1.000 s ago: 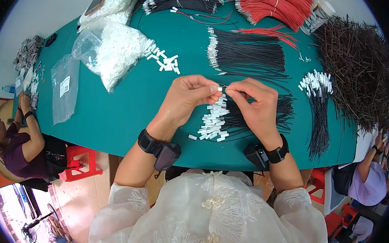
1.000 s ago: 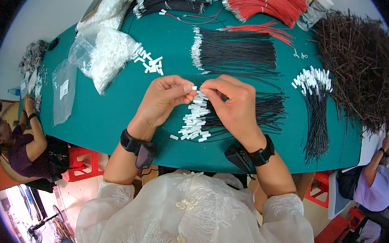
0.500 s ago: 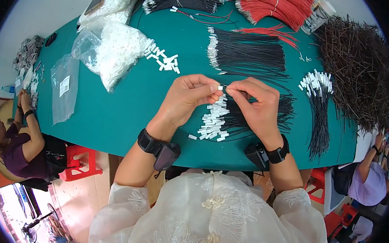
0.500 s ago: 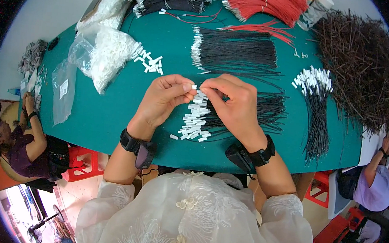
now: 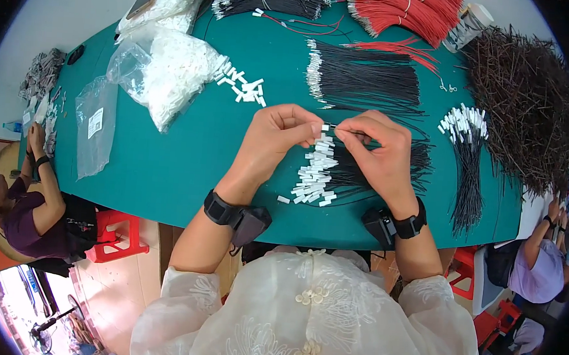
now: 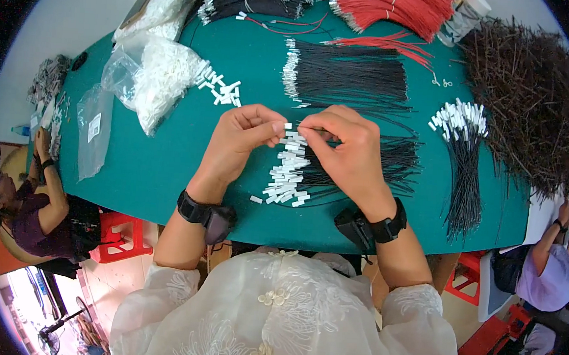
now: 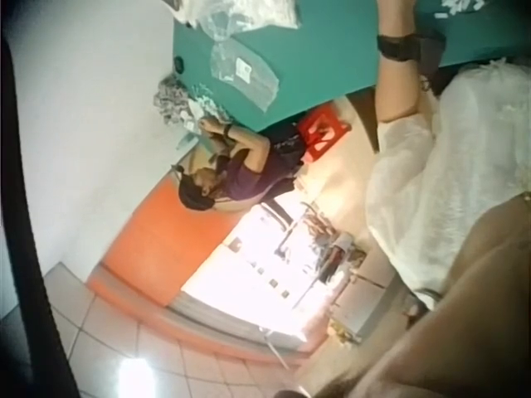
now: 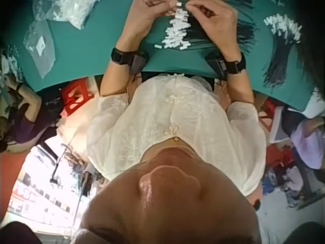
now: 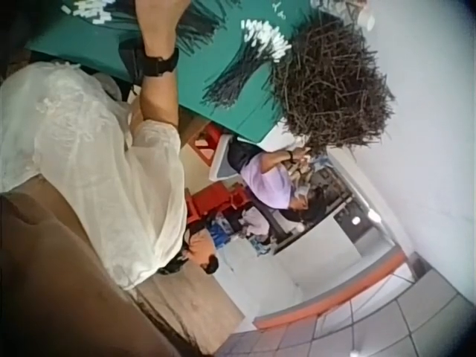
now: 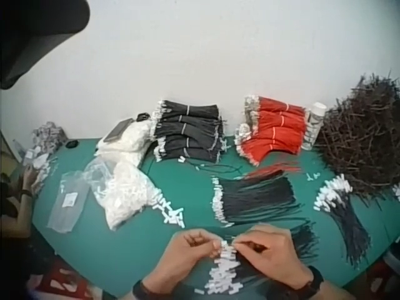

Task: The person picks up a black wire and a white connector, inserts the wire into the connector by hand, and places the assembled piece onto the table. This process is repeated several times, with the person occasionally adjusting the bundle of black wires.

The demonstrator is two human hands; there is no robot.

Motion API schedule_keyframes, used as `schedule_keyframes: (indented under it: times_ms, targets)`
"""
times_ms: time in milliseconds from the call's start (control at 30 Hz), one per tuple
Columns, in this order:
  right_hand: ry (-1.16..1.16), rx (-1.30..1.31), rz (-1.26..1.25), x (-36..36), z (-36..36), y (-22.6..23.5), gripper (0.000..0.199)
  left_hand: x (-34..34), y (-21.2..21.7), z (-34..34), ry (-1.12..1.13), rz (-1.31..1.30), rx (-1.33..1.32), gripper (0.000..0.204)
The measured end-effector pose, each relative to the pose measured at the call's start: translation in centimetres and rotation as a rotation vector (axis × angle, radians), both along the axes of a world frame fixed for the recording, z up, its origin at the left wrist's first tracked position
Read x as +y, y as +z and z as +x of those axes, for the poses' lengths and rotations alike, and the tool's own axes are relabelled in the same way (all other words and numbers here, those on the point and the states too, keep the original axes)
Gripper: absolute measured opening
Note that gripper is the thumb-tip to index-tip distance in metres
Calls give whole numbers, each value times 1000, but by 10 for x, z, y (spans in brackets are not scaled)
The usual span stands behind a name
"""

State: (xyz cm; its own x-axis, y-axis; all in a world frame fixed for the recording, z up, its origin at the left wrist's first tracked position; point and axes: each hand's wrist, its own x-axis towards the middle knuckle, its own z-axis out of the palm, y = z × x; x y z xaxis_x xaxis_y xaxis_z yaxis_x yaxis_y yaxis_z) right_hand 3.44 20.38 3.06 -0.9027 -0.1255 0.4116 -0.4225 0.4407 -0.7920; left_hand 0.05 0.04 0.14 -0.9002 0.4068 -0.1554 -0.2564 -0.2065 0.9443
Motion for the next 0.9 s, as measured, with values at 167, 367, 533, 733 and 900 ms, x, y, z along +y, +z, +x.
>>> schedule_keyframes:
  times_ms: [167, 367, 533, 733, 900]
  targets:
    - [74, -58, 193, 21, -8, -1, 8, 1, -3, 1, 47, -337, 216, 10]
    - [124, -89, 411, 27, -9, -3, 14, 6, -5, 2, 32, -552, 528, 13]
    - [146, -121, 544, 29, -7, -5, 23, 6, -4, 0, -25, -565, 490, 13]
    - [153, -85, 541, 28, -3, -2, 25, 6, 1, 3, -64, -603, 537, 14]
    - [183, -76, 581, 25, 2, -5, 25, 4, -2, 7, -85, -601, 600, 15]
